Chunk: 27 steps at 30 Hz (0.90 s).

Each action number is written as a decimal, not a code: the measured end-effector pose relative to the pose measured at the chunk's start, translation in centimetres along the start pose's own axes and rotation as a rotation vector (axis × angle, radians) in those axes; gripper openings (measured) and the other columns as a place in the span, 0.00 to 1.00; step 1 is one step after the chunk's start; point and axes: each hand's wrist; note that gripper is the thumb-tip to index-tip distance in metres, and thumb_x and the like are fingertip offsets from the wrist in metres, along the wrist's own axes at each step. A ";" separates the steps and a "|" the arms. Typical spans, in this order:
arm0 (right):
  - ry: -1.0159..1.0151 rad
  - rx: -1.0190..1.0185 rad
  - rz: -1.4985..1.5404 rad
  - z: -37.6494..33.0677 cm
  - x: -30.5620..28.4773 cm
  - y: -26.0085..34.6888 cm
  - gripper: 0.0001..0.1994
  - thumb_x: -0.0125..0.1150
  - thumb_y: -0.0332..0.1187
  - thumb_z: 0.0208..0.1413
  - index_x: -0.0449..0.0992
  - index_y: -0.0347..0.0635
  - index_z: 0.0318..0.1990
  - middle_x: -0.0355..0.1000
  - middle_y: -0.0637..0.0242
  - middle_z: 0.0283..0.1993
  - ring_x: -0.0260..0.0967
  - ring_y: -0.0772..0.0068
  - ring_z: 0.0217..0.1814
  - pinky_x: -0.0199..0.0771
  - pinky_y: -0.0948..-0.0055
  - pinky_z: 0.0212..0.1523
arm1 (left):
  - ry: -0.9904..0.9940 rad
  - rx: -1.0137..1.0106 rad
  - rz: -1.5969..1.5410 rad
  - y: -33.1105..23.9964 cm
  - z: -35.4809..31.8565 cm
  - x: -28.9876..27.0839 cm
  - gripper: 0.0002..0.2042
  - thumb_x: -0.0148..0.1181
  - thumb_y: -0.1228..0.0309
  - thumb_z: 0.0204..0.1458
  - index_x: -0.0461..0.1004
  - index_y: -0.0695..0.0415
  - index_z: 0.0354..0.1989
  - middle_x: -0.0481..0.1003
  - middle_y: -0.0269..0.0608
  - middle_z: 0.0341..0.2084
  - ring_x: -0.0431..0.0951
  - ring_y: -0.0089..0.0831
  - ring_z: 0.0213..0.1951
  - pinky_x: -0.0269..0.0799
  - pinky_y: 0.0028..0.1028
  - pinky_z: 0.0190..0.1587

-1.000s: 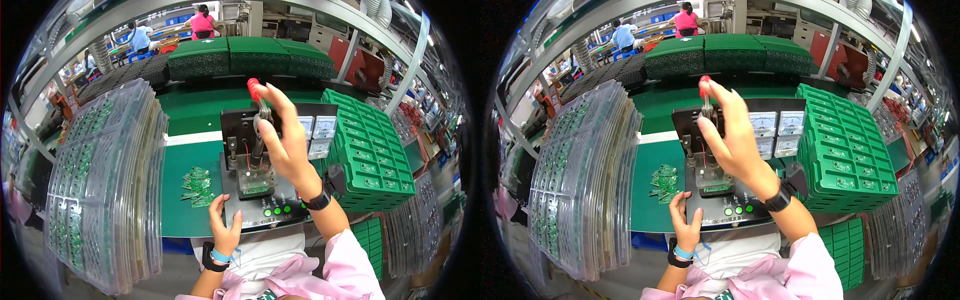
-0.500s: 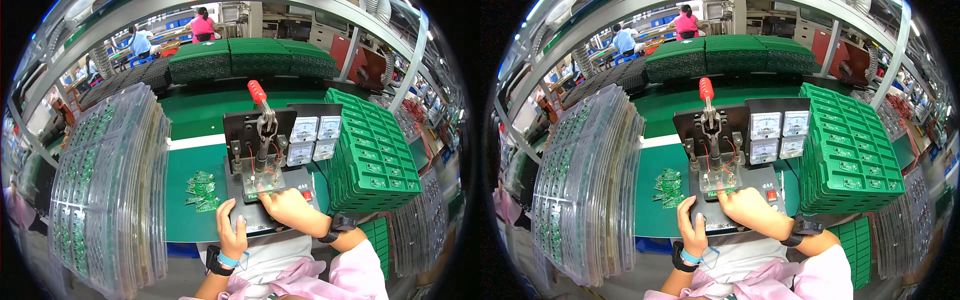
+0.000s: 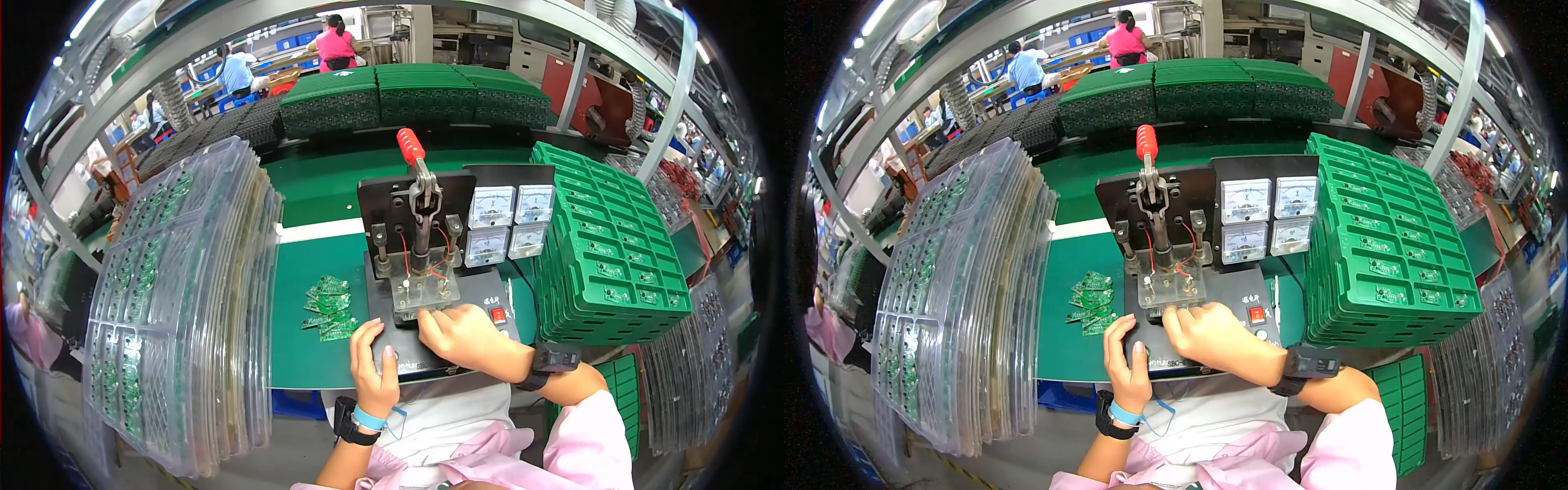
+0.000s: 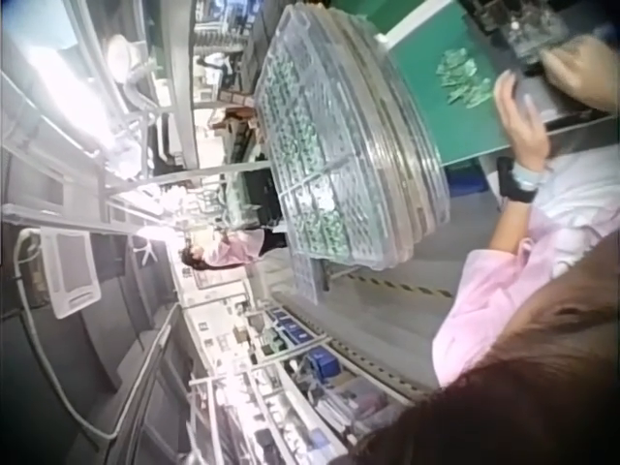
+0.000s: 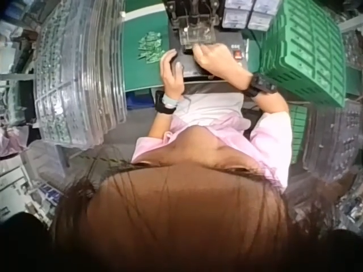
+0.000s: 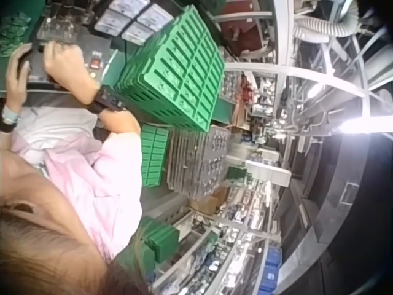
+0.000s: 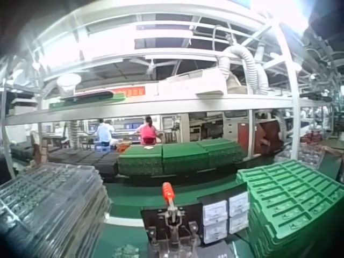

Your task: The person picks up a circuit board from a pile, places it onto a testing machine, and pulls down a red lever. After pressing buttons on the machine, the person lifts the lever, removes the circuit board, and places it into a green tray.

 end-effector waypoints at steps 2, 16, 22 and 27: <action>-0.112 0.003 0.062 -0.7 -1.6 0.2 0.12 0.63 0.28 0.46 0.75 0.32 0.38 0.67 0.71 0.19 0.69 0.74 0.17 0.67 0.73 0.16 | -0.003 -0.006 -0.008 -0.1 0.0 0.0 0.16 0.49 0.75 0.55 0.69 0.66 0.52 0.70 0.57 0.52 0.71 0.52 0.54 0.63 0.41 0.60; -0.478 1.141 0.068 -15.8 -16.5 -13.0 0.06 0.58 0.23 0.59 0.78 0.30 0.41 0.76 0.63 0.34 0.77 0.76 0.28 0.71 0.81 0.20 | 0.238 -0.059 0.741 3.4 3.0 -8.3 0.20 0.45 0.81 0.60 0.66 0.60 0.61 0.62 0.52 0.66 0.61 0.52 0.66 0.60 0.43 0.63; -0.253 1.230 -0.056 -22.9 -19.1 -23.8 0.08 0.59 0.26 0.57 0.77 0.27 0.40 0.78 0.58 0.32 0.79 0.70 0.33 0.77 0.71 0.32 | 0.271 -0.051 0.872 5.1 2.5 -7.9 0.17 0.49 0.77 0.60 0.70 0.60 0.58 0.71 0.48 0.58 0.66 0.47 0.63 0.62 0.41 0.61; -0.142 1.163 -0.246 -24.8 -17.3 -28.2 0.11 0.61 0.27 0.52 0.78 0.27 0.39 0.79 0.50 0.35 0.80 0.59 0.39 0.77 0.65 0.42 | 0.191 -0.044 0.814 5.1 2.5 -7.6 0.14 0.53 0.77 0.59 0.73 0.65 0.52 0.74 0.52 0.53 0.71 0.49 0.58 0.66 0.42 0.59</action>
Point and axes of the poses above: each hand's wrist, its own z-axis towards the middle knuckle, its own x-axis out of the palm, y = z × x
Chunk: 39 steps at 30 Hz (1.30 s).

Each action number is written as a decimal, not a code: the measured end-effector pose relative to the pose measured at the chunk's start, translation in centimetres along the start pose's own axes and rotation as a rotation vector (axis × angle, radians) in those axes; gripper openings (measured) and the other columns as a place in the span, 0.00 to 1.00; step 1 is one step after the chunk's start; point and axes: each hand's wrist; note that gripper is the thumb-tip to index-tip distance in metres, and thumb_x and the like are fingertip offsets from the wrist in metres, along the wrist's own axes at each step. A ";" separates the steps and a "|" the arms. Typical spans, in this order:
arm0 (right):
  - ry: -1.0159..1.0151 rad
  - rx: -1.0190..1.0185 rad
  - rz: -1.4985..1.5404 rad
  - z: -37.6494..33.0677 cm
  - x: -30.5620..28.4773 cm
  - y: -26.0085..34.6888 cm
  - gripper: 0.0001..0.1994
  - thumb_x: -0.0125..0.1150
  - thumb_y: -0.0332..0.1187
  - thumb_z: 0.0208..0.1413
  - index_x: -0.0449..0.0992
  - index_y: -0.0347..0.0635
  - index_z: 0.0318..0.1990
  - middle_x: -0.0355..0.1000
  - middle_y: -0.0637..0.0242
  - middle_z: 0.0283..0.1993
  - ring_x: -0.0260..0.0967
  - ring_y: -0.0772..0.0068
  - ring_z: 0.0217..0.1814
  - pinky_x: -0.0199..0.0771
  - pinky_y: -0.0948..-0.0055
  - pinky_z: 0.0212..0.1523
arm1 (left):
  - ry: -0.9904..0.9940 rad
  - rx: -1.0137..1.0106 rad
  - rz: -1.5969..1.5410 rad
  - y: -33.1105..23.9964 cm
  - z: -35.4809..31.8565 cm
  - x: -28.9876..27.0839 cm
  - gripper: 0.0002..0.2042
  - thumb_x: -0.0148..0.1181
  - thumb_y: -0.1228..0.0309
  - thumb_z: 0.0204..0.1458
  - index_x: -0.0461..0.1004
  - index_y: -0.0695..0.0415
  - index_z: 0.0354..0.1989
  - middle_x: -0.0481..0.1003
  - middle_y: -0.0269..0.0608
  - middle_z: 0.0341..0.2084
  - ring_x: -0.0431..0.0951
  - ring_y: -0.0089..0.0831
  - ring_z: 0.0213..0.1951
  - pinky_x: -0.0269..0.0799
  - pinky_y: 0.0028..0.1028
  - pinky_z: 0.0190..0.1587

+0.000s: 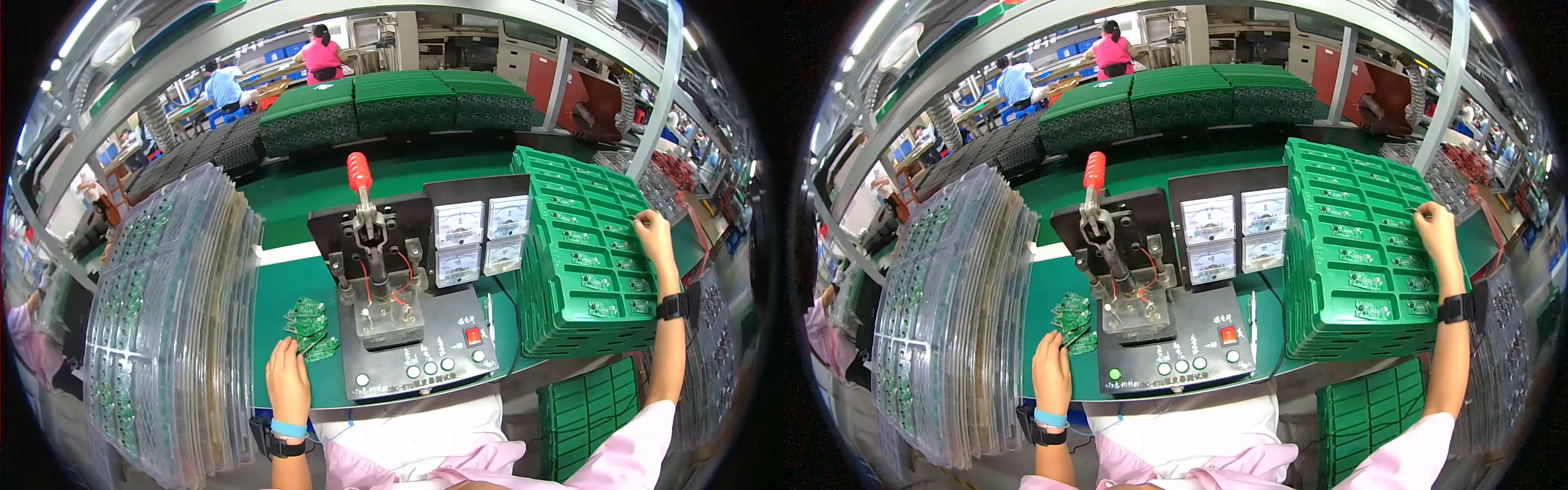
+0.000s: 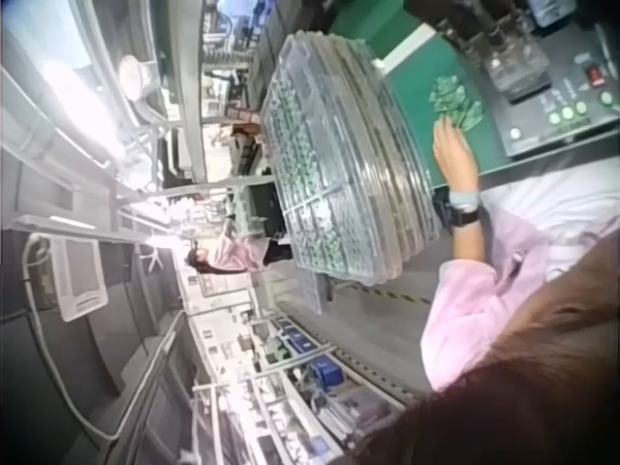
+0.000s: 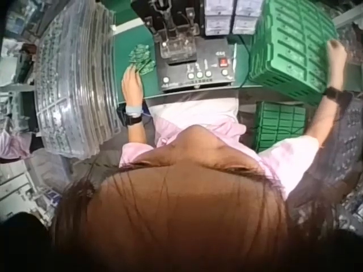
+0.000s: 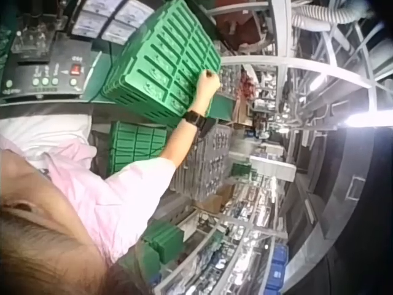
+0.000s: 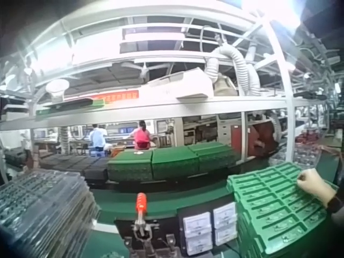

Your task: The person picks up a circuit board from a pile, places it onto a testing machine, and pulls down a red lever. After pressing buttons on the machine, the person lifts the lever, removes the circuit board, and places it into a green tray.

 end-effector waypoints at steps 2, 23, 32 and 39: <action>0.095 0.061 0.060 -0.2 1.2 0.0 0.12 0.62 0.29 0.52 0.78 0.28 0.41 0.79 0.49 0.37 0.80 0.57 0.41 0.77 0.65 0.45 | -0.021 -0.015 -0.046 0.1 -0.1 0.0 0.13 0.54 0.77 0.59 0.73 0.67 0.50 0.74 0.54 0.51 0.72 0.50 0.56 0.67 0.42 0.57; 0.091 -0.161 0.175 -0.7 2.8 1.1 0.20 0.42 0.17 0.54 0.68 0.31 0.55 0.72 0.43 0.55 0.68 0.43 0.60 0.67 0.56 0.62 | -0.350 -0.144 -0.346 -2.4 -0.8 -0.8 0.12 0.50 0.82 0.60 0.73 0.68 0.52 0.77 0.53 0.46 0.80 0.40 0.44 0.75 0.36 0.48; 0.063 -0.305 0.018 -0.5 4.1 -1.2 0.21 0.43 0.14 0.49 0.74 0.33 0.50 0.71 0.45 0.57 0.66 0.46 0.63 0.63 0.58 0.66 | -0.014 0.627 -0.266 -11.0 3.3 -2.0 0.17 0.56 0.84 0.41 0.79 0.64 0.42 0.80 0.49 0.42 0.81 0.43 0.48 0.77 0.36 0.48; -0.077 -0.325 0.059 0.2 1.2 8.1 0.17 0.45 0.14 0.51 0.75 0.35 0.46 0.66 0.50 0.62 0.64 0.47 0.65 0.63 0.62 0.65 | 0.153 0.624 -0.241 -11.5 3.7 -0.4 0.20 0.57 0.76 0.50 0.72 0.68 0.53 0.74 0.56 0.53 0.71 0.48 0.60 0.65 0.40 0.62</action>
Point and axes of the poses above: each hand's wrist, its own z-axis towards the middle knuckle, its own x-axis out of the palm, y = z × x
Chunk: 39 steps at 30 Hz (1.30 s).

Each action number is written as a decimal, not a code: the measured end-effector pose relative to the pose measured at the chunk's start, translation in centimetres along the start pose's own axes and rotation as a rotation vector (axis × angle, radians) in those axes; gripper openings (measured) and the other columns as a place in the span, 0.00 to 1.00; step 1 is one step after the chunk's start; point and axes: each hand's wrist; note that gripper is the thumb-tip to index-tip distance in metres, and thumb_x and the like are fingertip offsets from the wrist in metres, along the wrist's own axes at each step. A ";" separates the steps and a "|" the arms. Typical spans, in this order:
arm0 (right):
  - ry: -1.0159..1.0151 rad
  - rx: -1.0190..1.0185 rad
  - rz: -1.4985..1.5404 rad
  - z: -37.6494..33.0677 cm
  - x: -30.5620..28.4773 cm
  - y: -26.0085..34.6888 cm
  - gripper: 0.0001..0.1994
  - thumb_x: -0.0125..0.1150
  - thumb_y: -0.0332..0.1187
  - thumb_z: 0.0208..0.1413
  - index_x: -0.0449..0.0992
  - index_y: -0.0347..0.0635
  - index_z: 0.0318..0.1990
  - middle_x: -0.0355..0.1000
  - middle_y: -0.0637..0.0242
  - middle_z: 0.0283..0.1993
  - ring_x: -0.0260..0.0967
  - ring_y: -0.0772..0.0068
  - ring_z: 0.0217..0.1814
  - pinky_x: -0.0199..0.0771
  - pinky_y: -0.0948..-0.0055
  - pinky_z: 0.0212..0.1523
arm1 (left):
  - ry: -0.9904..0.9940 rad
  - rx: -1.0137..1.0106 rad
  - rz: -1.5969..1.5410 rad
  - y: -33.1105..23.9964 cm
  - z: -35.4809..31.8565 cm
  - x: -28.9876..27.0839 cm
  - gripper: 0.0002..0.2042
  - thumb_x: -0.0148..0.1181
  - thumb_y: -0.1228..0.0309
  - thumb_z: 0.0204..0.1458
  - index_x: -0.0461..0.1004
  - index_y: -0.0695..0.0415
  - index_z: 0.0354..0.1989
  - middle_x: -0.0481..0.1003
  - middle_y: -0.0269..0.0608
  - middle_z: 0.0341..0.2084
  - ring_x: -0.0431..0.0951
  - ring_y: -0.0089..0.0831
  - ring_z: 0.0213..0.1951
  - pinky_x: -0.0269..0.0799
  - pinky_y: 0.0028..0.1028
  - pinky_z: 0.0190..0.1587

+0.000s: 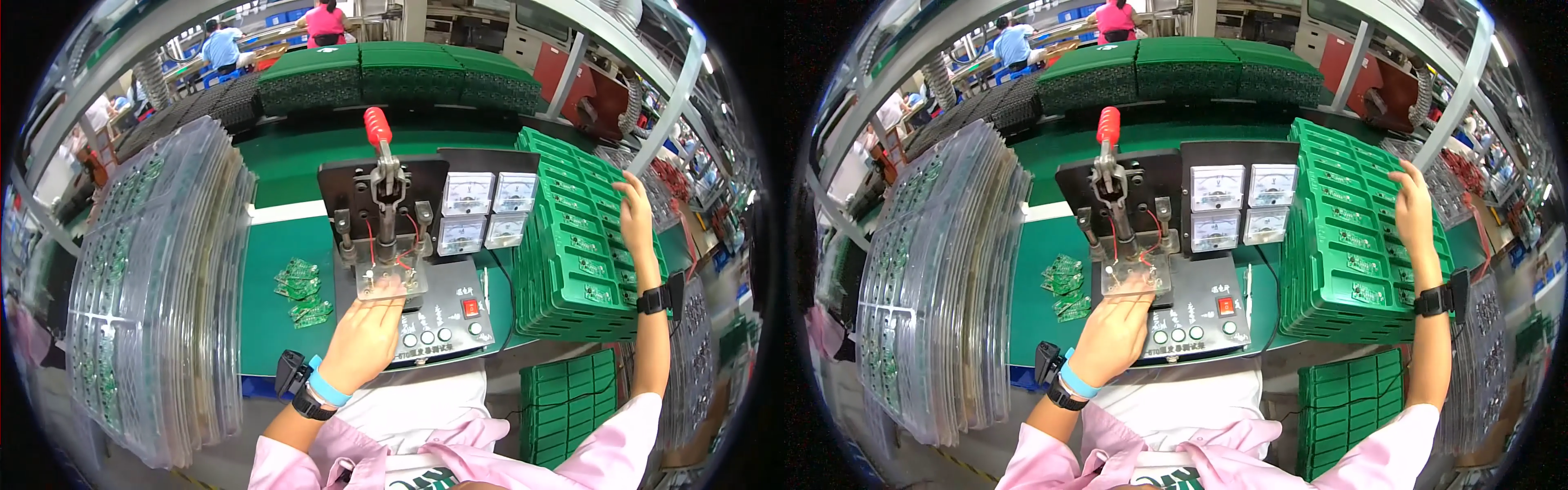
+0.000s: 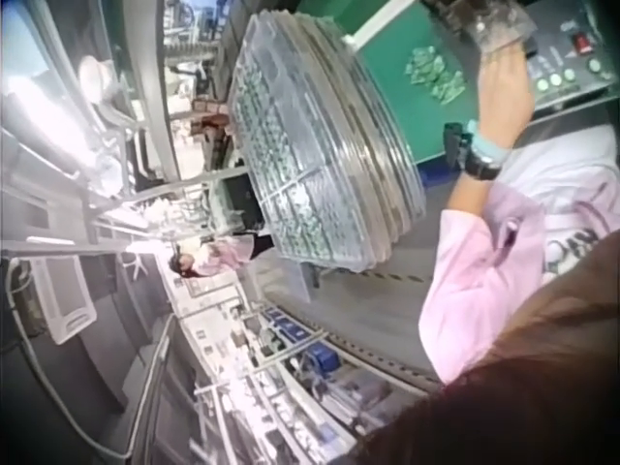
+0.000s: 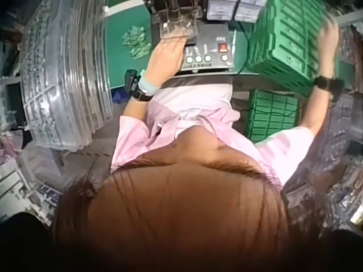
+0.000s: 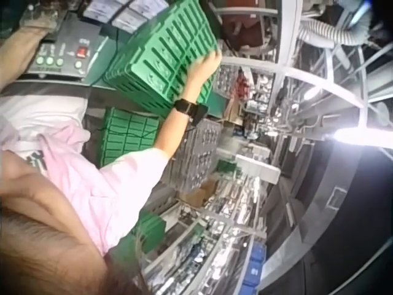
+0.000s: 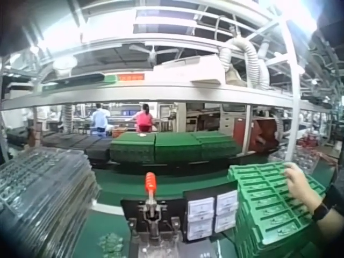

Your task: The person picks up a circuit board from a pile, places it onto a testing machine, and pulls down a red lever. After pressing buttons on the machine, the person lifts the lever, removes the circuit board, and places it into a green tray.

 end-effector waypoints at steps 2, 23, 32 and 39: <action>-0.046 -0.174 0.072 1.2 -0.5 6.6 0.17 0.47 0.15 0.50 0.75 0.34 0.46 0.67 0.51 0.62 0.64 0.48 0.65 0.62 0.60 0.65 | 0.004 0.003 -0.013 -0.2 -0.2 0.0 0.21 0.59 0.71 0.52 0.71 0.69 0.54 0.73 0.57 0.53 0.70 0.49 0.60 0.64 0.41 0.63; -0.035 -0.369 0.685 -16.3 6.8 28.0 0.22 0.61 0.45 0.55 0.76 0.40 0.52 0.65 0.50 0.64 0.59 0.41 0.68 0.60 0.46 0.65 | -0.435 -0.460 -0.489 -0.6 -6.8 2.0 0.25 0.58 0.73 0.53 0.65 0.65 0.61 0.58 0.60 0.65 0.59 0.55 0.67 0.54 0.44 0.67; -0.348 -0.476 0.196 -24.6 13.9 27.2 0.25 0.65 0.48 0.47 0.74 0.61 0.55 0.69 0.68 0.61 0.64 0.64 0.64 0.45 0.52 0.70 | -0.483 -0.464 -0.530 -0.1 -5.4 2.5 0.24 0.54 0.73 0.52 0.66 0.68 0.58 0.65 0.57 0.58 0.65 0.53 0.60 0.57 0.43 0.65; -0.285 -0.451 0.106 -24.5 13.6 27.7 0.20 0.58 0.47 0.50 0.77 0.61 0.52 0.74 0.77 0.57 0.65 0.73 0.62 0.43 0.54 0.70 | -0.569 -0.397 -0.613 0.0 -5.3 3.0 0.25 0.53 0.71 0.53 0.65 0.69 0.59 0.66 0.60 0.58 0.66 0.54 0.60 0.58 0.44 0.64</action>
Point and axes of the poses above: each hand's wrist, its own z-axis towards the middle knuckle, its own x-axis out of the palm, y = z × x
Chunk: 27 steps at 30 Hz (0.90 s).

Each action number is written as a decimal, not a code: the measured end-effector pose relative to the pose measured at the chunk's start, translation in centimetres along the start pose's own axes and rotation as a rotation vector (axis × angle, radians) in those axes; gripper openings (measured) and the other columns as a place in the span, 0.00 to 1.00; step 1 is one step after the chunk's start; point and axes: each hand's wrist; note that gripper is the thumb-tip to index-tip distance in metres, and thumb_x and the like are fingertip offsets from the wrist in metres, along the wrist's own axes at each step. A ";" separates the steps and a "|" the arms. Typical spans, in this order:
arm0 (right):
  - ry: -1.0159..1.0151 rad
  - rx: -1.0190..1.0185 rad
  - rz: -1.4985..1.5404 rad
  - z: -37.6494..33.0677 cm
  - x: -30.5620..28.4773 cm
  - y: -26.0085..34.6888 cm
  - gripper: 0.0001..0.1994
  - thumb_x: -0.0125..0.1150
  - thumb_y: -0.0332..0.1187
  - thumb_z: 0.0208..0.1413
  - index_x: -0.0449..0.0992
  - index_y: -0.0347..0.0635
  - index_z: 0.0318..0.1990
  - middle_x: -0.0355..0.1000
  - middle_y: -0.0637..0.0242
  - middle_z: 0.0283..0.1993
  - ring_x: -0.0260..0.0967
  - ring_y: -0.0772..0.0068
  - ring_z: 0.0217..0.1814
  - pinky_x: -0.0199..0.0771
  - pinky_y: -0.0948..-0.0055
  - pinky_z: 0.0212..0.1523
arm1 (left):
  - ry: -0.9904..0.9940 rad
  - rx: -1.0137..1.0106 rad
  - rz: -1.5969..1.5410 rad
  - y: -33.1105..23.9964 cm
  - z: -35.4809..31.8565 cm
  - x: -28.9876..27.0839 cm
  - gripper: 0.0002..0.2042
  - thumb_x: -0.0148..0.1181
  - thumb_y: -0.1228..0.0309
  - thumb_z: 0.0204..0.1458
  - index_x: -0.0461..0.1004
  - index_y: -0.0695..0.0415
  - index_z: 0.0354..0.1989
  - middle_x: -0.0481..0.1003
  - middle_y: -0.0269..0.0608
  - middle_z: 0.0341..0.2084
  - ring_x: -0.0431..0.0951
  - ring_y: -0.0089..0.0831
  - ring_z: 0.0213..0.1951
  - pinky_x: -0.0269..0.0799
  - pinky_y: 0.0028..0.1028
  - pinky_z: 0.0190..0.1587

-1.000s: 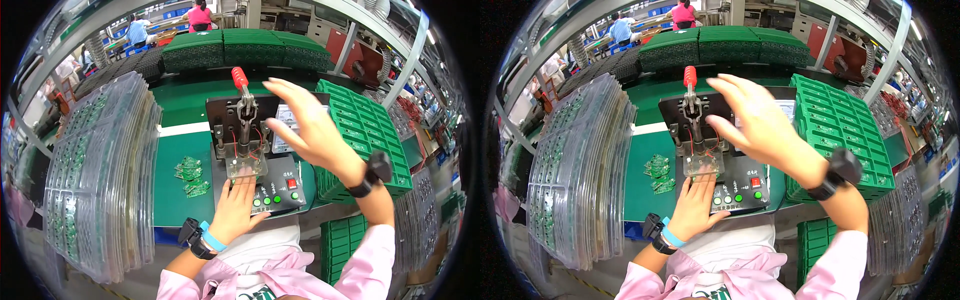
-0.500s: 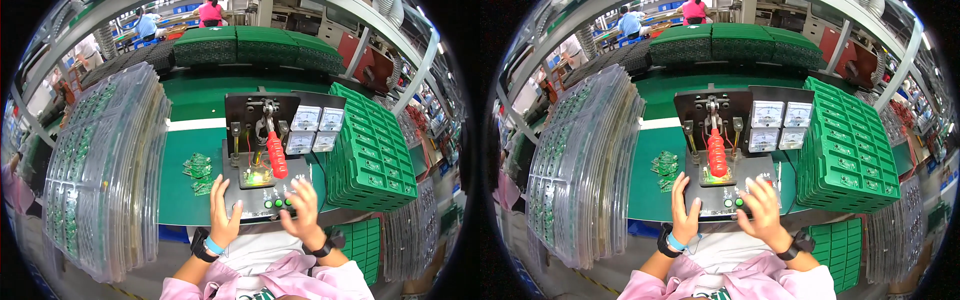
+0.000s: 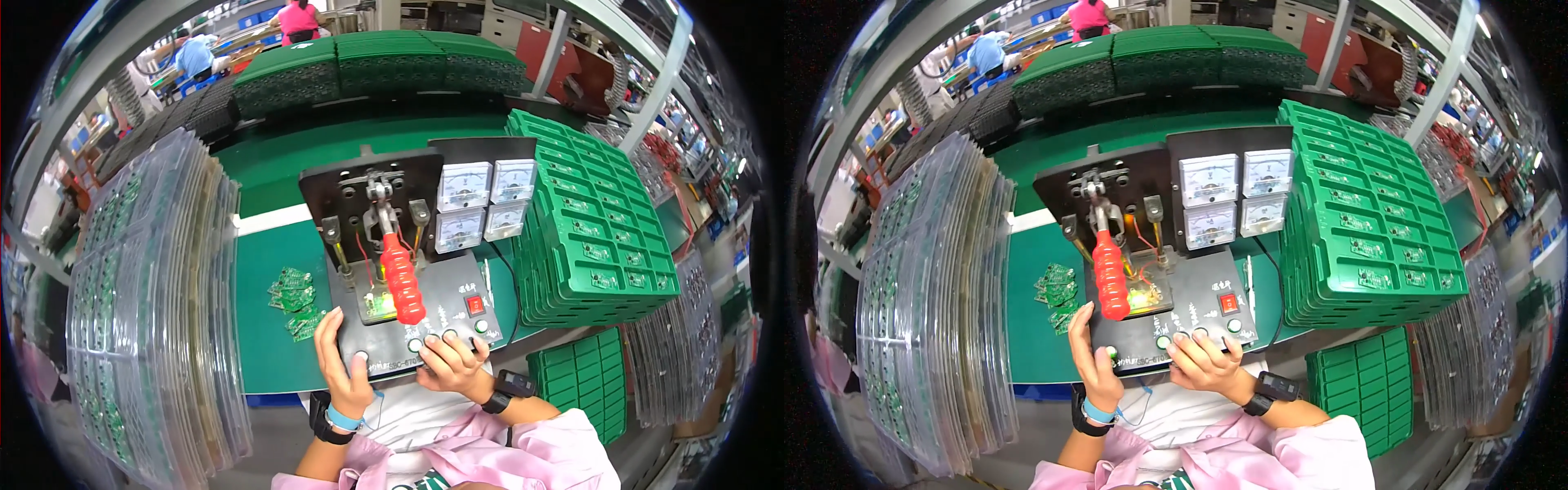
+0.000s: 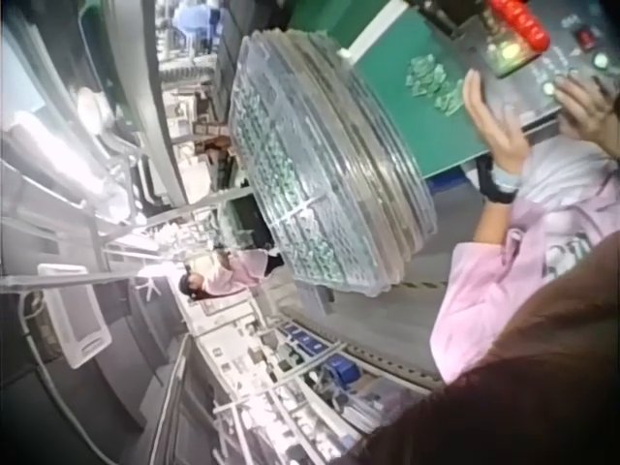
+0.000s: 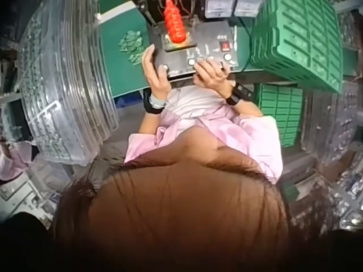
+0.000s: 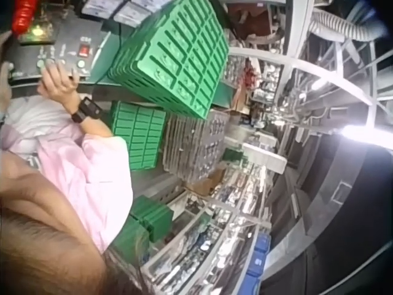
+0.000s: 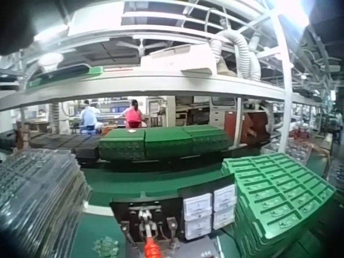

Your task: The person picks up a circuit board from a pile, places it onto a testing machine, and pulls down a red lever. After pressing buttons on the machine, the person lifts the lever, removes the circuit board, and places it into a green tray.

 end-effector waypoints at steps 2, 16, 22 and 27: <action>-0.004 0.013 0.007 0.8 -0.2 0.1 0.21 0.58 0.46 0.49 0.77 0.60 0.52 0.74 0.77 0.57 0.66 0.74 0.62 0.45 0.56 0.69 | -0.021 0.005 -0.012 0.1 -0.1 0.0 0.24 0.55 0.71 0.52 0.65 0.67 0.59 0.65 0.59 0.58 0.65 0.53 0.60 0.57 0.44 0.64; 0.468 0.132 0.474 15.3 -1.1 -0.8 0.21 0.66 0.33 0.51 0.76 0.44 0.54 0.74 0.68 0.22 0.72 0.65 0.18 0.69 0.64 0.21 | -0.033 -0.174 0.023 0.2 -0.8 0.2 0.14 0.57 0.74 0.52 0.70 0.61 0.47 0.63 0.55 0.59 0.63 0.50 0.60 0.57 0.43 0.63; 0.300 0.186 0.778 17.4 -1.8 -1.4 0.12 0.64 0.29 0.49 0.78 0.40 0.43 0.79 0.62 0.30 0.76 0.59 0.25 0.76 0.63 0.25 | -0.056 -0.134 0.007 0.2 -0.8 0.5 0.13 0.56 0.74 0.53 0.69 0.61 0.47 0.64 0.54 0.57 0.64 0.49 0.59 0.59 0.41 0.61; -0.089 -0.097 1.026 21.5 -2.7 -4.4 0.28 0.61 0.24 0.43 0.75 0.40 0.58 0.76 0.57 0.56 0.72 0.54 0.60 0.50 0.43 0.69 | -0.092 -0.119 -0.022 0.2 -0.8 0.8 0.15 0.56 0.75 0.53 0.69 0.63 0.49 0.64 0.53 0.55 0.65 0.47 0.58 0.61 0.39 0.61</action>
Point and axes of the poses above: each hand's wrist, its own z-axis towards the middle knuckle, its own x-axis out of the palm, y = z × x
